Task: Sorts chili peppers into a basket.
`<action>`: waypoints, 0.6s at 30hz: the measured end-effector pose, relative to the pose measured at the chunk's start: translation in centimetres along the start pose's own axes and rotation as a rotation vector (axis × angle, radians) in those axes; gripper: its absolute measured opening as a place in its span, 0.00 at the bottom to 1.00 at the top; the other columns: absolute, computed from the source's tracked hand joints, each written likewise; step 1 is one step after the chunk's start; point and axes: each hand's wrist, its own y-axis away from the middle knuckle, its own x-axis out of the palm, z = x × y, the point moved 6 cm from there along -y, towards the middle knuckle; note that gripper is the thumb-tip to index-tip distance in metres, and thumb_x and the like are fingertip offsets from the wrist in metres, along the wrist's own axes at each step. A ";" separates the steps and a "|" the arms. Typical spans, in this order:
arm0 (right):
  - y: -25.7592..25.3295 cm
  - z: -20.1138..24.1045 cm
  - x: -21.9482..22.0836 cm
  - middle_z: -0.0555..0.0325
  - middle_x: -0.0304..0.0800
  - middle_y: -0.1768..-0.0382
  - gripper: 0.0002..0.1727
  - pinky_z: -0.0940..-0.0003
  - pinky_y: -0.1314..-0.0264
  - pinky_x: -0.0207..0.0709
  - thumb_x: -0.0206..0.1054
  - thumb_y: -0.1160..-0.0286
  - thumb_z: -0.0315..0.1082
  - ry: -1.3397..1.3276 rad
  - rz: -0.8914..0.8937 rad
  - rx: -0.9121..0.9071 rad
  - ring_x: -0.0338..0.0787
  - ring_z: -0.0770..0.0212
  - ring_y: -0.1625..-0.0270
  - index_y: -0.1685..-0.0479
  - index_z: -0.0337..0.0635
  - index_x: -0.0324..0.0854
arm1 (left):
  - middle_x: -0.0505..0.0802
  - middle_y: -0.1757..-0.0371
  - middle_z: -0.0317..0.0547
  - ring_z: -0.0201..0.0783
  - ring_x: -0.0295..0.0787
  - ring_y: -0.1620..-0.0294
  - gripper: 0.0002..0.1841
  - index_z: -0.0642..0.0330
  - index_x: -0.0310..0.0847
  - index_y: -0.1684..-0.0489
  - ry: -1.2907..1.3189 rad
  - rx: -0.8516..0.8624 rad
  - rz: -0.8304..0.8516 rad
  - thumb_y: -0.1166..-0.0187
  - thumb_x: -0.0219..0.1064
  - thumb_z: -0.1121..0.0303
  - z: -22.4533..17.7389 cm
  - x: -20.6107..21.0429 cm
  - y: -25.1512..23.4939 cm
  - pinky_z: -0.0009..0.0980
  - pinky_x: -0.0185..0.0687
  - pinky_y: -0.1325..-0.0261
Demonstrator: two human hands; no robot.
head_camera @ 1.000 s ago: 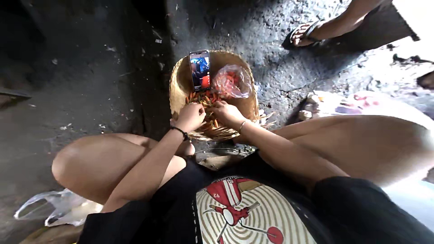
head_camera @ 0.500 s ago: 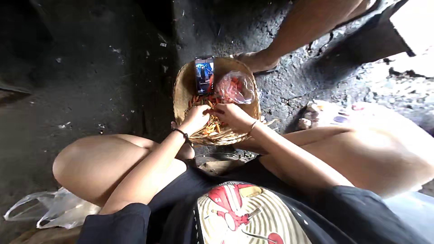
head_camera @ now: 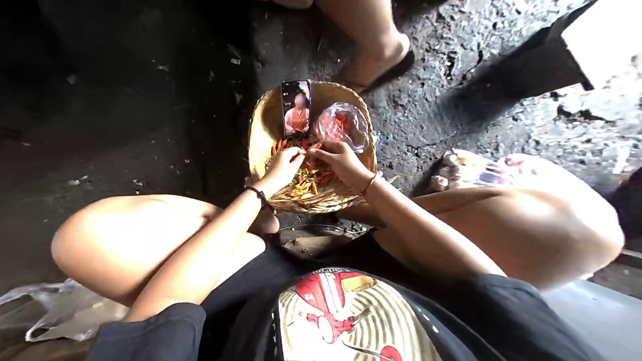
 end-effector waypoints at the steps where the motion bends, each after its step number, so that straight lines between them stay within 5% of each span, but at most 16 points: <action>1: 0.0 -0.2 0.0 0.54 0.90 0.60 0.11 0.65 0.50 0.90 0.64 0.13 0.33 -0.072 0.001 0.019 0.92 0.64 0.60 0.48 0.32 0.82 | 0.92 0.46 0.58 0.43 0.89 0.42 0.15 0.72 0.85 0.42 0.025 0.018 -0.014 0.08 0.55 0.70 -0.1 -0.1 0.1 0.44 0.79 0.32; 6: 0.1 -1.5 0.8 0.67 0.82 0.72 0.13 0.77 0.61 0.82 0.52 0.07 0.38 -0.561 0.030 0.227 0.83 0.73 0.71 0.59 0.46 0.79 | 0.93 0.49 0.50 0.31 0.88 0.47 0.12 0.70 0.86 0.45 0.114 0.209 -0.066 0.10 0.59 0.71 -1.1 -0.2 0.4 0.32 0.82 0.36; 11: 0.2 -2.0 0.7 0.65 0.82 0.72 0.13 0.77 0.63 0.82 0.49 0.07 0.38 -0.622 -0.123 0.229 0.83 0.72 0.72 0.57 0.45 0.77 | 0.93 0.57 0.45 0.27 0.88 0.57 0.11 0.68 0.88 0.51 0.128 0.209 -0.105 0.11 0.60 0.71 -1.2 -0.6 0.0 0.28 0.84 0.45; 15: -0.3 -1.5 -1.1 0.65 0.82 0.70 0.14 0.73 0.59 0.84 0.47 0.05 0.39 -0.556 -0.237 0.107 0.85 0.69 0.68 0.54 0.45 0.76 | 0.94 0.59 0.44 0.28 0.89 0.59 0.10 0.67 0.87 0.52 0.106 0.148 -0.156 0.12 0.61 0.70 -1.3 -2.1 -0.1 0.29 0.86 0.46; 18: -0.4 -0.2 -1.1 0.60 0.89 0.65 0.16 0.63 0.50 0.87 0.42 0.09 0.33 -0.423 -0.157 0.066 0.91 0.63 0.61 0.57 0.43 0.77 | 0.94 0.60 0.51 0.44 0.91 0.56 0.08 0.65 0.90 0.59 -0.262 -0.038 -0.057 0.20 0.68 0.68 -1.3 -3.0 0.0 0.48 0.84 0.45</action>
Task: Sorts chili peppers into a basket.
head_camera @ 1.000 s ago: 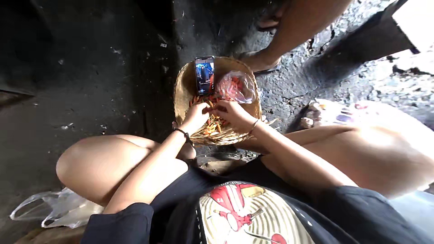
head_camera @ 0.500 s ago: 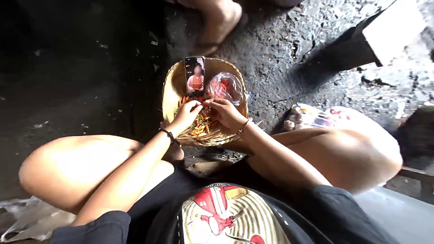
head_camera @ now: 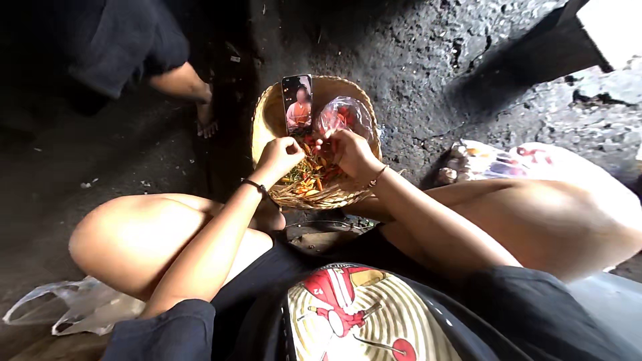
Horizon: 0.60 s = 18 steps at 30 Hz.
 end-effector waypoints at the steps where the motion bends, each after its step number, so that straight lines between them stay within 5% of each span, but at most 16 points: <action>1: -0.1 0.0 0.1 0.61 0.88 0.65 0.16 0.65 0.54 0.86 0.42 0.13 0.30 0.170 0.029 -0.026 0.90 0.66 0.62 0.57 0.41 0.78 | 0.94 0.58 0.55 0.51 0.91 0.52 0.09 0.65 0.90 0.57 -0.152 -0.058 0.082 0.22 0.70 0.67 0.4 0.1 0.1 0.56 0.83 0.43; 3: -0.4 -0.7 0.2 0.57 0.83 0.65 0.16 0.66 0.57 0.79 0.46 0.16 0.27 0.646 0.067 -0.088 0.82 0.65 0.64 0.57 0.35 0.81 | 0.93 0.52 0.59 0.60 0.90 0.44 0.14 0.63 0.89 0.49 -0.347 -0.152 0.194 0.23 0.73 0.62 1.2 0.8 0.4 0.65 0.79 0.39; 5: -0.4 -1.6 0.1 0.42 0.89 0.48 0.14 0.45 0.38 0.81 0.54 0.13 0.29 1.149 0.115 -0.098 0.89 0.47 0.44 0.48 0.32 0.86 | 0.93 0.47 0.58 0.59 0.89 0.40 0.17 0.61 0.88 0.44 -0.400 -0.157 0.195 0.21 0.72 0.58 1.0 1.4 0.6 0.64 0.78 0.36; 7: -0.7 -3.2 -0.2 0.37 0.85 0.34 0.13 0.35 0.32 0.79 0.61 0.17 0.31 1.482 0.158 -0.079 0.87 0.37 0.33 0.43 0.34 0.86 | 0.93 0.46 0.57 0.56 0.88 0.39 0.15 0.59 0.89 0.43 -0.385 -0.119 0.178 0.18 0.70 0.58 0.3 1.7 0.7 0.61 0.77 0.34; 18: -0.1 -4.9 0.1 0.37 0.83 0.35 0.16 0.35 0.38 0.80 0.65 0.20 0.34 1.681 0.281 -0.030 0.86 0.36 0.34 0.40 0.34 0.83 | 0.93 0.42 0.53 0.53 0.87 0.35 0.14 0.57 0.89 0.42 -0.429 -0.081 0.261 0.13 0.63 0.61 -0.9 3.5 0.6 0.60 0.74 0.30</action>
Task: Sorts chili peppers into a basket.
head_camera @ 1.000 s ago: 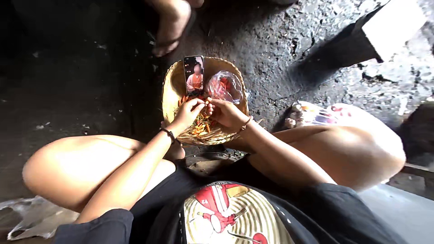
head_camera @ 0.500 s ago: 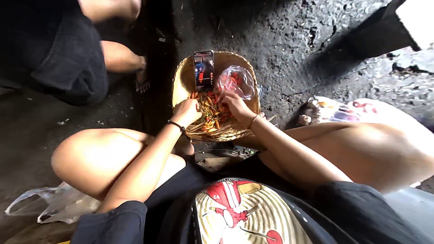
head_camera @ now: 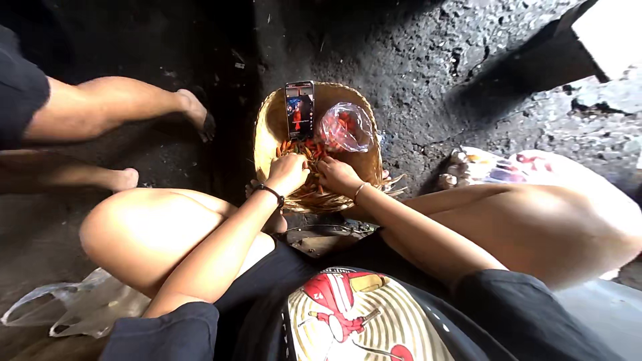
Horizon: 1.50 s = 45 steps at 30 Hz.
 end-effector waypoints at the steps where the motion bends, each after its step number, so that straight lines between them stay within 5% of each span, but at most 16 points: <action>1: 0.3 0.3 -0.5 0.37 0.85 0.37 0.16 0.34 0.39 0.80 0.65 0.19 0.35 0.008 0.038 0.023 0.87 0.36 0.36 0.40 0.34 0.82 | 0.92 0.40 0.53 0.53 0.86 0.33 0.14 0.56 0.89 0.41 0.001 0.001 0.002 0.12 0.62 0.62 -0.1 0.0 -0.1 0.59 0.74 0.29; 7: 1.9 1.0 -4.1 0.41 0.90 0.57 0.15 0.35 0.44 0.81 0.64 0.16 0.41 -0.205 0.001 -0.041 0.91 0.40 0.49 0.51 0.35 0.85 | 0.87 0.28 0.60 0.57 0.82 0.24 0.23 0.60 0.79 0.23 0.082 0.064 0.060 0.18 0.62 0.72 -1.1 0.4 -0.4 0.59 0.73 0.22; 10: 2.0 0.7 -4.9 0.40 0.90 0.54 0.15 0.40 0.40 0.81 0.65 0.15 0.38 -0.354 -0.063 -0.143 0.91 0.44 0.48 0.51 0.32 0.86 | 0.90 0.36 0.64 0.60 0.86 0.30 0.19 0.67 0.83 0.30 0.103 0.042 0.076 0.18 0.62 0.75 -1.8 0.0 -0.3 0.60 0.76 0.27; 19: 2.0 -0.5 -5.3 0.44 0.91 0.58 0.12 0.45 0.44 0.81 0.67 0.19 0.34 -0.459 -0.121 -0.149 0.90 0.49 0.53 0.54 0.32 0.87 | 0.93 0.49 0.60 0.55 0.90 0.43 0.19 0.66 0.89 0.45 0.339 0.110 -0.022 0.08 0.59 0.59 -1.0 -0.4 -0.7 0.58 0.79 0.34; 23: 2.3 0.8 -6.0 0.43 0.91 0.56 0.12 0.48 0.42 0.82 0.68 0.18 0.34 -0.475 -0.164 -0.171 0.91 0.50 0.52 0.49 0.32 0.86 | 0.93 0.48 0.60 0.52 0.90 0.43 0.13 0.67 0.89 0.45 0.425 0.104 -0.004 0.11 0.59 0.70 -0.1 -0.3 -0.9 0.56 0.78 0.34; 30: 2.0 1.2 -6.4 0.50 0.92 0.57 0.11 0.60 0.46 0.84 0.68 0.17 0.35 -0.614 -0.274 -0.198 0.91 0.61 0.57 0.48 0.36 0.88 | 0.94 0.47 0.55 0.45 0.92 0.45 0.11 0.66 0.88 0.43 0.593 0.090 -0.123 0.14 0.62 0.72 1.2 -0.8 -1.0 0.47 0.83 0.34; 32: 1.9 0.9 -6.3 0.55 0.91 0.62 0.11 0.69 0.54 0.82 0.65 0.15 0.34 -0.771 -0.244 -0.163 0.86 0.68 0.64 0.51 0.36 0.88 | 0.94 0.46 0.56 0.43 0.92 0.43 0.11 0.68 0.88 0.43 0.606 0.197 -0.128 0.13 0.62 0.73 1.2 -1.1 -0.9 0.45 0.81 0.31; 34: 1.5 0.1 -5.4 0.64 0.85 0.69 0.12 0.81 0.71 0.70 0.59 0.11 0.34 -1.166 -0.144 -0.120 0.75 0.76 0.75 0.55 0.37 0.85 | 0.94 0.54 0.49 0.33 0.90 0.53 0.11 0.70 0.88 0.46 0.708 0.317 -0.132 0.12 0.61 0.72 1.2 -1.6 -0.7 0.34 0.84 0.39; 38: 0.8 -1.4 -4.1 0.65 0.86 0.67 0.17 0.82 0.74 0.71 0.48 0.07 0.39 -1.533 -0.044 0.046 0.78 0.75 0.75 0.55 0.44 0.82 | 0.92 0.65 0.40 0.26 0.86 0.65 0.09 0.65 0.89 0.55 0.720 0.275 -0.204 0.13 0.64 0.71 1.6 -2.7 -0.6 0.27 0.84 0.52; 39: 0.6 -1.7 -3.7 0.64 0.87 0.67 0.17 0.79 0.74 0.72 0.46 0.09 0.39 -1.525 -0.045 0.100 0.80 0.73 0.74 0.56 0.45 0.81 | 0.94 0.64 0.44 0.32 0.89 0.63 0.09 0.64 0.91 0.56 0.585 0.218 -0.217 0.15 0.65 0.69 2.0 -2.7 -0.6 0.34 0.85 0.50; 41: 0.3 -2.1 -2.8 0.63 0.87 0.65 0.17 0.77 0.73 0.72 0.44 0.13 0.36 -1.381 -0.040 0.095 0.81 0.72 0.72 0.57 0.44 0.80 | 0.95 0.47 0.53 0.48 0.92 0.43 0.12 0.60 0.93 0.48 0.304 0.076 -0.140 0.15 0.63 0.68 2.6 -2.2 -0.6 0.51 0.82 0.33; 43: 0.1 -1.7 -2.6 0.61 0.84 0.67 0.15 0.73 0.69 0.73 0.48 0.15 0.31 -1.034 -0.077 0.022 0.79 0.70 0.71 0.56 0.38 0.83 | 0.90 0.33 0.55 0.54 0.85 0.28 0.16 0.55 0.91 0.36 0.143 0.016 -0.096 0.17 0.61 0.71 3.1 -1.2 -0.9 0.59 0.75 0.25; 45: 0.1 -0.4 -2.2 0.46 0.90 0.58 0.10 0.49 0.47 0.82 0.62 0.20 0.28 -0.606 -0.050 -0.121 0.89 0.53 0.56 0.50 0.35 0.87 | 0.88 0.29 0.55 0.55 0.82 0.24 0.19 0.53 0.89 0.33 0.120 0.031 -0.131 0.17 0.61 0.73 2.8 -1.1 -0.9 0.61 0.73 0.24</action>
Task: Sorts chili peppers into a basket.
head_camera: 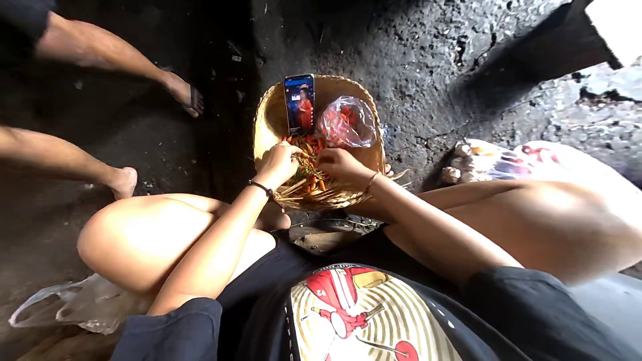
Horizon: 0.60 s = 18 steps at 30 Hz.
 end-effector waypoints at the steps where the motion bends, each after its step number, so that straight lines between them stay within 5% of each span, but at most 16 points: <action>1: 0.0 0.3 1.0 0.44 0.92 0.56 0.10 0.40 0.45 0.83 0.67 0.23 0.29 0.188 0.046 -0.063 0.91 0.46 0.52 0.48 0.37 0.88 | 0.89 0.29 0.55 0.54 0.82 0.24 0.19 0.53 0.89 0.33 0.004 0.019 -0.015 0.17 0.60 0.73 -0.2 -0.1 0.1 0.60 0.73 0.24; 4: 0.3 0.5 4.0 0.41 0.90 0.41 0.15 0.32 0.37 0.81 0.68 0.24 0.27 0.545 0.122 -0.126 0.89 0.37 0.37 0.40 0.42 0.87 | 0.91 0.33 0.54 0.52 0.85 0.28 0.16 0.55 0.91 0.37 0.039 0.075 -0.054 0.16 0.60 0.73 -0.4 0.0 0.1 0.57 0.76 0.25; 9: 0.9 0.8 5.1 0.38 0.91 0.52 0.07 0.39 0.49 0.85 0.64 0.20 0.23 0.693 -0.046 -0.304 0.91 0.36 0.45 0.51 0.32 0.86 | 0.92 0.37 0.54 0.50 0.87 0.30 0.15 0.61 0.91 0.41 0.200 0.135 -0.067 0.15 0.58 0.76 -0.7 0.5 0.0 0.50 0.77 0.24; 12: 0.7 1.2 3.3 0.39 0.91 0.51 0.13 0.41 0.40 0.84 0.64 0.18 0.33 0.390 -0.102 -0.180 0.92 0.41 0.44 0.49 0.31 0.84 | 0.93 0.37 0.53 0.44 0.88 0.32 0.18 0.64 0.87 0.36 0.339 0.111 -0.043 0.15 0.52 0.80 -0.7 0.5 0.1 0.43 0.78 0.24; 15: 0.8 1.6 0.9 0.42 0.91 0.56 0.12 0.50 0.46 0.84 0.66 0.20 0.31 -0.021 -0.227 -0.063 0.91 0.50 0.55 0.48 0.31 0.84 | 0.93 0.37 0.55 0.44 0.90 0.34 0.17 0.65 0.84 0.31 0.426 0.074 0.052 0.14 0.57 0.77 -0.7 0.9 0.1 0.43 0.79 0.26; 18: 0.7 1.4 -0.4 0.48 0.89 0.59 0.11 0.59 0.51 0.83 0.66 0.18 0.33 -0.289 -0.269 0.004 0.88 0.60 0.59 0.48 0.34 0.83 | 0.95 0.47 0.58 0.47 0.92 0.44 0.12 0.68 0.88 0.42 0.443 0.073 0.076 0.16 0.65 0.72 -0.8 1.3 0.2 0.48 0.81 0.33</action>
